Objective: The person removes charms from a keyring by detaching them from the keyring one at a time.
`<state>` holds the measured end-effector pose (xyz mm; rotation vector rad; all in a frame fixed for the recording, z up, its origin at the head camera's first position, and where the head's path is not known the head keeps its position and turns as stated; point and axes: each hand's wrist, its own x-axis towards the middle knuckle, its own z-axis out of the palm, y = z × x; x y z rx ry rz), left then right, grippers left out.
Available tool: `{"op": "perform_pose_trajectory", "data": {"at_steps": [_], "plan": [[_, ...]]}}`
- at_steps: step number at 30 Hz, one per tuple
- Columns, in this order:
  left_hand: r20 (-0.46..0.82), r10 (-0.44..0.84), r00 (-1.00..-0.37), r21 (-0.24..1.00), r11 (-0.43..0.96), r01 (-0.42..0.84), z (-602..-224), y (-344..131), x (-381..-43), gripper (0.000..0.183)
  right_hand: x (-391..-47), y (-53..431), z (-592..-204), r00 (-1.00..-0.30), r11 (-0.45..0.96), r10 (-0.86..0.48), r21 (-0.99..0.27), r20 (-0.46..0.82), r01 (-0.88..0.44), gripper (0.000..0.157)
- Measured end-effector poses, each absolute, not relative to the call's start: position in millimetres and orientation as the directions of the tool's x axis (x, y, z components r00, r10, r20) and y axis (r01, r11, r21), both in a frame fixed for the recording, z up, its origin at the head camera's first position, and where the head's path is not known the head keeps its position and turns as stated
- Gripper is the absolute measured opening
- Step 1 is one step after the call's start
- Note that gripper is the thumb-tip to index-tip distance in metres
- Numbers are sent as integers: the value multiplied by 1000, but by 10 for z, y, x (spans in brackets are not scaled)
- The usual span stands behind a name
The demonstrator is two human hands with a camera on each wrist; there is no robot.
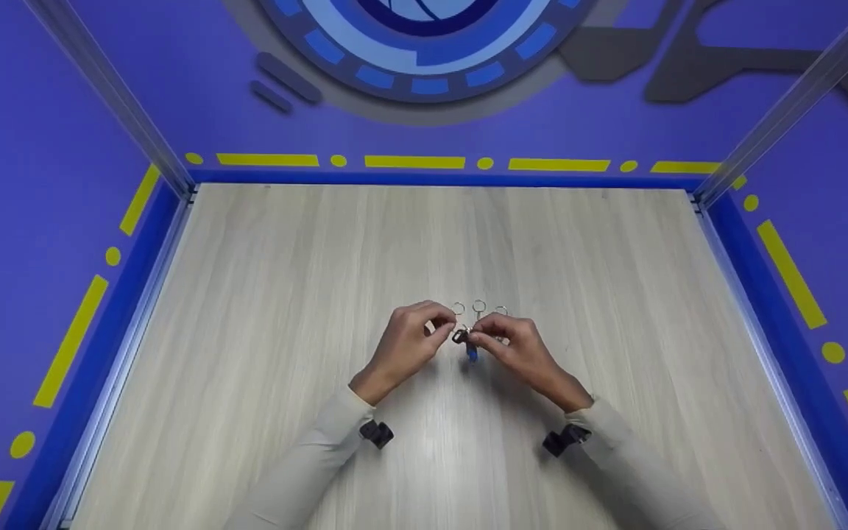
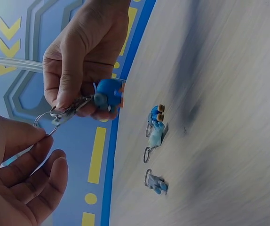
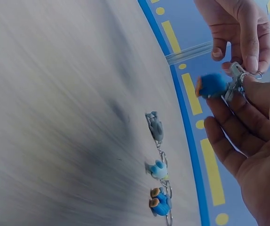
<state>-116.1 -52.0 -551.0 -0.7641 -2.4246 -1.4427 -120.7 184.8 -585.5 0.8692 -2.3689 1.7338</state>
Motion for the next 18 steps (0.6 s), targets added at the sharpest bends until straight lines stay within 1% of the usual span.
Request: {"op": "perform_pose_trajectory", "data": {"at_steps": [7,13,18], "plan": [[429,291,-855,747,417,517,-5520,-498,-1154,10,-1216,1831,-5798,-834,155,-344,-850,431,-503,14],[412,303,-859,756,413,508,-5517,-490,-1149,9,-1187,1815,-5698,-873,144,-318,-891,371,-431,7],[389,311,-867,761,421,493,-5510,-487,-1146,8,-1172,1808,-5648,-891,100,-310,-921,331,-377,6]]}}
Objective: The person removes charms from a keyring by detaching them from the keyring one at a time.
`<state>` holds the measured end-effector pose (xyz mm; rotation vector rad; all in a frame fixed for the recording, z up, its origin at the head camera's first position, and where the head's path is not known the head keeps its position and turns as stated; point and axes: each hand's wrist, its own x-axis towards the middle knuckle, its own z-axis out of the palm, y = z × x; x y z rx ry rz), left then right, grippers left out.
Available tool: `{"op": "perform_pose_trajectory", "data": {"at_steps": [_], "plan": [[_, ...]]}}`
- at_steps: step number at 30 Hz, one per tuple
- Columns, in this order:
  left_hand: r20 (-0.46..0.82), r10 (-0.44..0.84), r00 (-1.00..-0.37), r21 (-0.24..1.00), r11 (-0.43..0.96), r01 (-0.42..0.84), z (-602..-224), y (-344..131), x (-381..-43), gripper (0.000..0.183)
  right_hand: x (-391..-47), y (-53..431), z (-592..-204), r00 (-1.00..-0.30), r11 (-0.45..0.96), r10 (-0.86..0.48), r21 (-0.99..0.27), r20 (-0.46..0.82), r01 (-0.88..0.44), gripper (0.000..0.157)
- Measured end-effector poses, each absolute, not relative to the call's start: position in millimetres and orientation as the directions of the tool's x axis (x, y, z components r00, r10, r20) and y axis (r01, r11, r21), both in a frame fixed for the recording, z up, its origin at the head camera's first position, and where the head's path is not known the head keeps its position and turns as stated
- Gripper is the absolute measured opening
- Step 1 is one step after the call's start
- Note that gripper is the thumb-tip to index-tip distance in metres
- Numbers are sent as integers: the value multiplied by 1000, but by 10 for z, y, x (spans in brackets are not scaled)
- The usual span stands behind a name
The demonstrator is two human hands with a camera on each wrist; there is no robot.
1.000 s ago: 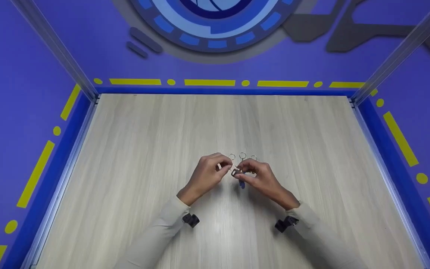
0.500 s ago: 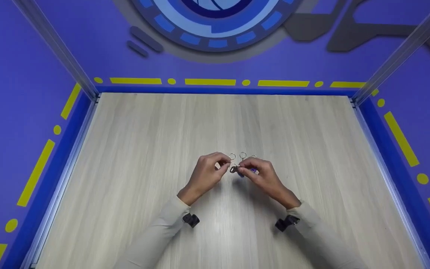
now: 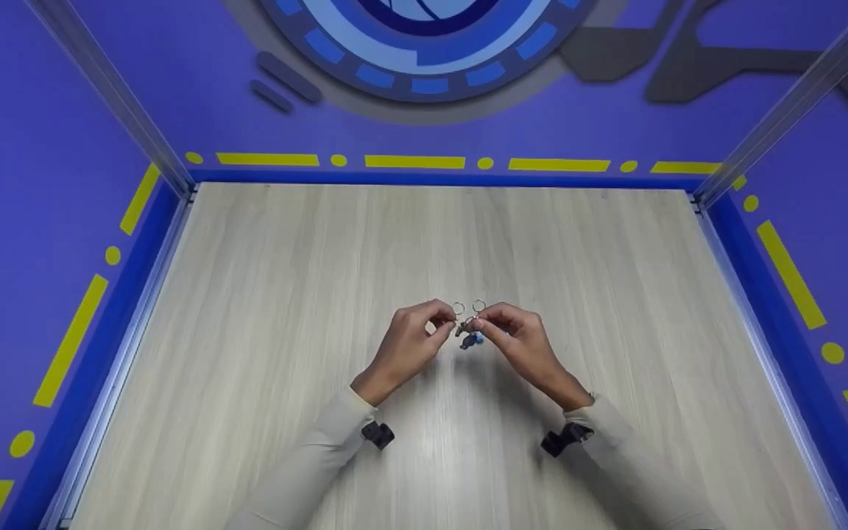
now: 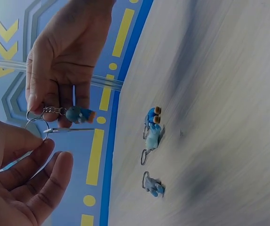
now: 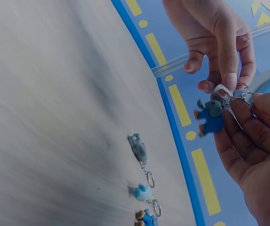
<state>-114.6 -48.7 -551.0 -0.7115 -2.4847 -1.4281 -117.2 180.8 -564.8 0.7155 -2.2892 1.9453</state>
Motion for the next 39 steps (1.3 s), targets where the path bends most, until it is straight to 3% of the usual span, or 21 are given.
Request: {"op": "perform_pose_trajectory", "data": {"at_steps": [18,39], "plan": [[476,352,-806,675,441,592,-5467,-503,-1125,5,-1163,1823,-5599,-882,108,-318,-910,349,-399,6],[378,198,-904,891,186,414,-5460,-478,-1114,5,-1118,1787,-5594,-875,168,-236,-869,422,-465,4]]}}
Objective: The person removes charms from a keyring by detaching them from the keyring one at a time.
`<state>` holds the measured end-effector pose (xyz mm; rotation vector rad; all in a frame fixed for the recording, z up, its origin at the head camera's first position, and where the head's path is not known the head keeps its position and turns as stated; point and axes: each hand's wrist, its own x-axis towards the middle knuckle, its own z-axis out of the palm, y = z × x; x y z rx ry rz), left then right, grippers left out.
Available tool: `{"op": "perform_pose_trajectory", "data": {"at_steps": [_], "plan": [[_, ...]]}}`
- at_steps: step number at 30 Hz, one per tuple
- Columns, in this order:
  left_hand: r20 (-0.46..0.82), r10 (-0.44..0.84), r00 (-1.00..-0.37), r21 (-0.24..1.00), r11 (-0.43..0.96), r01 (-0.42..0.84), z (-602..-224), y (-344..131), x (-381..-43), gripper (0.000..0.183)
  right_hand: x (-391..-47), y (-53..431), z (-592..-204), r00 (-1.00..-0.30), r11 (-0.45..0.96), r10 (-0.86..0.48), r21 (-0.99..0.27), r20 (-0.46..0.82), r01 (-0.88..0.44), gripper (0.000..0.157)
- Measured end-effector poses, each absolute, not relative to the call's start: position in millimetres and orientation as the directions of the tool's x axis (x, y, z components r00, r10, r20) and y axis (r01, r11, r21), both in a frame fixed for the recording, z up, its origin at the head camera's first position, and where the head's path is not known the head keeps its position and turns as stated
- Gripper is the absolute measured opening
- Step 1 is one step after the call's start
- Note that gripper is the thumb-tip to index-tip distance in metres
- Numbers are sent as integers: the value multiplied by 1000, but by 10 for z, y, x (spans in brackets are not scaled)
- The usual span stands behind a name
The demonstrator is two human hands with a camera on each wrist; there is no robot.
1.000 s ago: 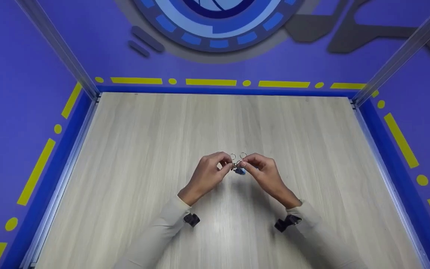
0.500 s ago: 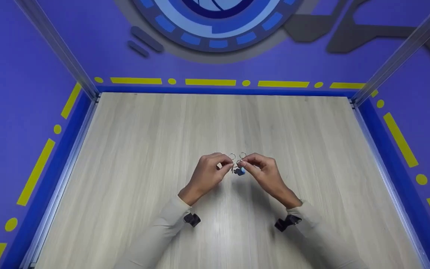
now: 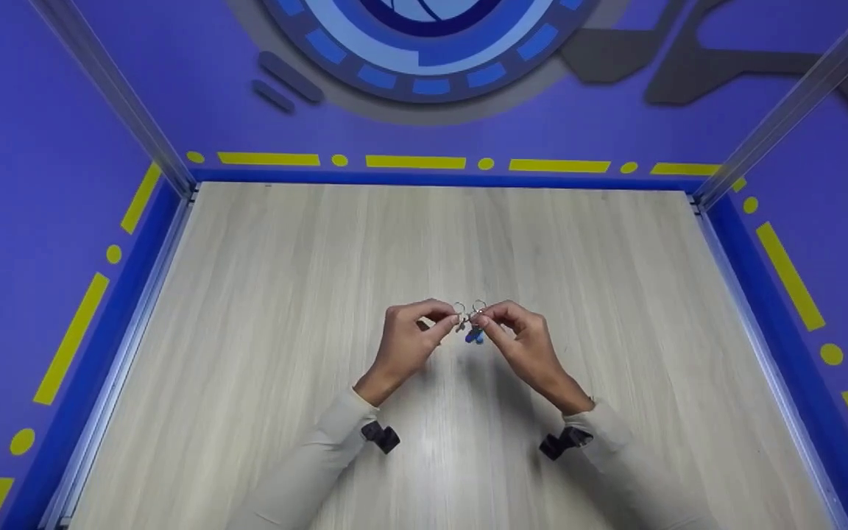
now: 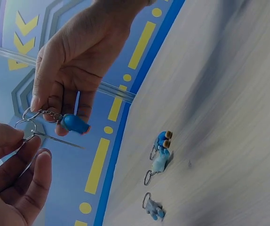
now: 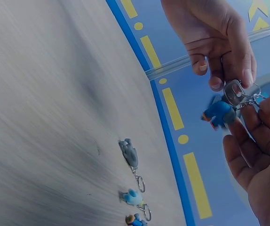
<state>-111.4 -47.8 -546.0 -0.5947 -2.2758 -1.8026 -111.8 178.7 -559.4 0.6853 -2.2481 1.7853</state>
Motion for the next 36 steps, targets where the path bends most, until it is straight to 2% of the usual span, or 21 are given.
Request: {"op": "perform_pose_trajectory", "data": {"at_steps": [6,12,23,36], "plan": [[310,225,-924,903,235,360,-5475,-471,-1118,4,-1097,1783,-5588,-877,111,-227,-884,423,-454,4],[304,270,-914,870,311,381,-5459,-469,-1113,6,-1091,1811,-5593,-875,80,-248,-892,415,-446,8],[354,313,-881,798,391,459,-5454,-441,-1146,8,-1129,1846,-5591,-853,176,-296,-853,429,-491,10],[397,344,-851,758,399,515,-5468,-435,-1157,6,-1177,1857,-5547,-868,265,-364,-856,337,-443,6]]}}
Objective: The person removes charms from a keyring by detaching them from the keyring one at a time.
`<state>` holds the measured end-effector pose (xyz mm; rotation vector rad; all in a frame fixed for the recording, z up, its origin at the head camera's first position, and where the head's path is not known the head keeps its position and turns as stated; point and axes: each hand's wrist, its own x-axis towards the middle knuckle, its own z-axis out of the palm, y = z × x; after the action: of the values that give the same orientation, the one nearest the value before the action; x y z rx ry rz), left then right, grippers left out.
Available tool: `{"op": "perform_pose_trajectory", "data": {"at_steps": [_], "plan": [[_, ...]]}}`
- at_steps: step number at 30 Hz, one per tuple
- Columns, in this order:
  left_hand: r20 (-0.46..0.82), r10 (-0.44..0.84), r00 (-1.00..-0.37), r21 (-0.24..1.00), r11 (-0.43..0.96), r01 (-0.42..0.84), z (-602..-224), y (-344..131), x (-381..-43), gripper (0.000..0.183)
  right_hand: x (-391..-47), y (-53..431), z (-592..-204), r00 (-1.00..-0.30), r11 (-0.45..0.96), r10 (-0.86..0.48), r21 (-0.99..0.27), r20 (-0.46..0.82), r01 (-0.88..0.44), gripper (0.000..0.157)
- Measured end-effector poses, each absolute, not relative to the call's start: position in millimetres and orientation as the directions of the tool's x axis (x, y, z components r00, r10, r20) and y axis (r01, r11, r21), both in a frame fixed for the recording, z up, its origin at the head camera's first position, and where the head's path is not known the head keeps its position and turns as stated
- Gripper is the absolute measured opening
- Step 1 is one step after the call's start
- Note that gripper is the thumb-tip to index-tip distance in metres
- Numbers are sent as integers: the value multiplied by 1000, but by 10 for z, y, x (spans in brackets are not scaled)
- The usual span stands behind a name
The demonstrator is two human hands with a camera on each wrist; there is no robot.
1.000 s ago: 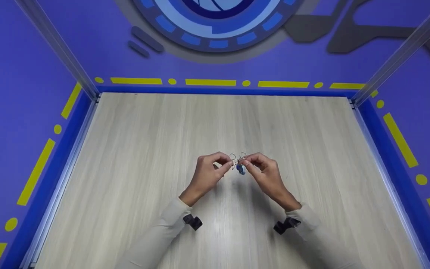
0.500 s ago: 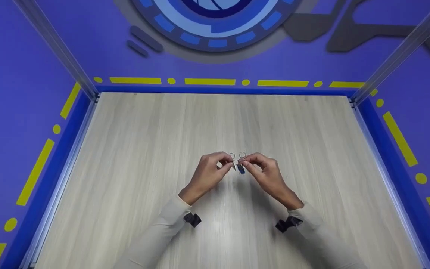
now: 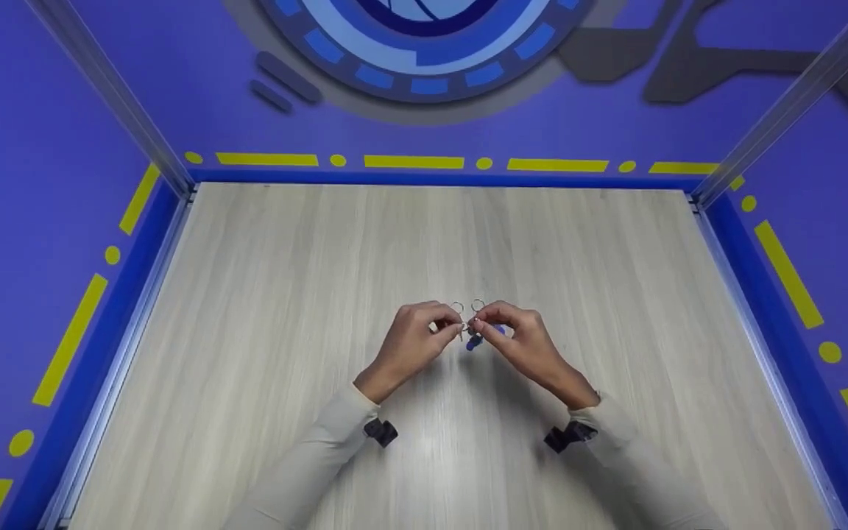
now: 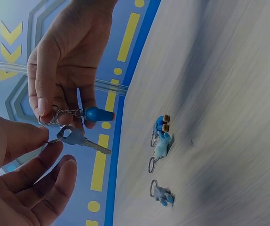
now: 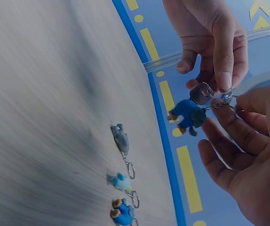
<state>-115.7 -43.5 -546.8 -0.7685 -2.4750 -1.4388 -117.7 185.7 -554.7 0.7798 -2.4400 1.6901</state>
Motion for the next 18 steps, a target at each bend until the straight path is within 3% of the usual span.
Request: {"op": "perform_pose_trajectory", "data": {"at_steps": [7,18], "plan": [[389,346,-854,765,395,508,-5462,-438,-1158,6,-1200,1873,-5537,-859,301,-387,-834,336,-462,6],[387,249,-888,829,328,453,-5488,-464,-1172,6,-1198,1880,-5526,-866,306,-351,-831,356,-465,5]]}}
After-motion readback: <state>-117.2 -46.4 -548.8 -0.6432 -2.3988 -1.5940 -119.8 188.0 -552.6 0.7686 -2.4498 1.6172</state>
